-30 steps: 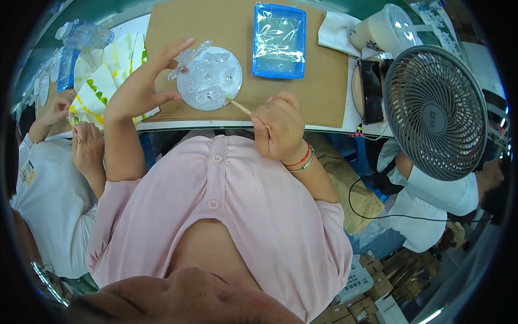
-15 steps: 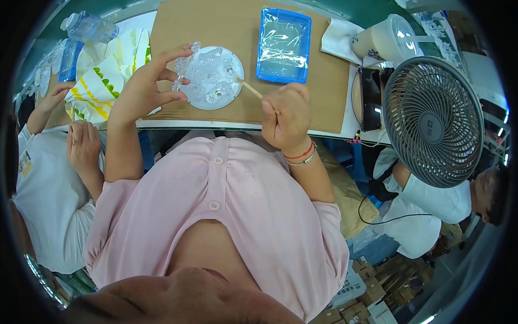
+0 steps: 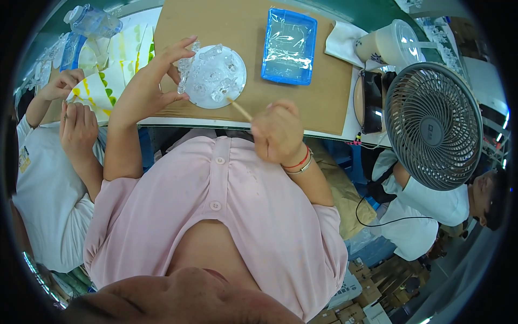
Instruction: The recorder is applying glue to white decorative lighting components using a small brush at an assembly line.
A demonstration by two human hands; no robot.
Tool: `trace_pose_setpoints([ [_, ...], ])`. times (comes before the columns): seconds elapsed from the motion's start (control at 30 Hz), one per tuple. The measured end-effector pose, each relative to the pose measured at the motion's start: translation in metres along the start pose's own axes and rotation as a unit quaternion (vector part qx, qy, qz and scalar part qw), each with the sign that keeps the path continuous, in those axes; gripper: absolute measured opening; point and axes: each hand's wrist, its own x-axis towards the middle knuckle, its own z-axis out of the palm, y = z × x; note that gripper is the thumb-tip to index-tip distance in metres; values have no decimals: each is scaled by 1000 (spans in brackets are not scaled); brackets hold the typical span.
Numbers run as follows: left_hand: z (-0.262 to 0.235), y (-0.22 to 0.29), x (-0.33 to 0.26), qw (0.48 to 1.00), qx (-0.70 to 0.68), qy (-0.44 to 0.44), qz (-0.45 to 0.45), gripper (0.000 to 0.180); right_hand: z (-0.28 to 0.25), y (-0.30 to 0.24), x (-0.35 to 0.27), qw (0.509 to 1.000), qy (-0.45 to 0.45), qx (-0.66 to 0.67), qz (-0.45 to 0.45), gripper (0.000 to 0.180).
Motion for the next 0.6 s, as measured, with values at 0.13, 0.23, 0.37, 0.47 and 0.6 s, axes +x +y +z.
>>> trace_pose_setpoints([
  [0.13, 9, -4, -2, 990, 69, 85, 91, 72, -1, 23, 6, 997, 57, -54, 21, 10],
  [0.23, 15, -3, -3, 974, 150, 132, 110, 67, 0, 27, 9, 998, 49, -45, 8, 9],
  [0.37, 23, -7, -5, 976, 119, 153, 95, 68, -2, 13, 3, 999, 28, -30, -9, 8],
  [0.47, 30, -10, -6, 978, 66, 155, 119, 68, -2, 5, 2, 1000, -1, 4, -5, 8],
  [0.6, 38, -15, -5, 976, 52, 163, 133, 67, 0, 14, 3, 998, 48, -36, 13, 9],
])
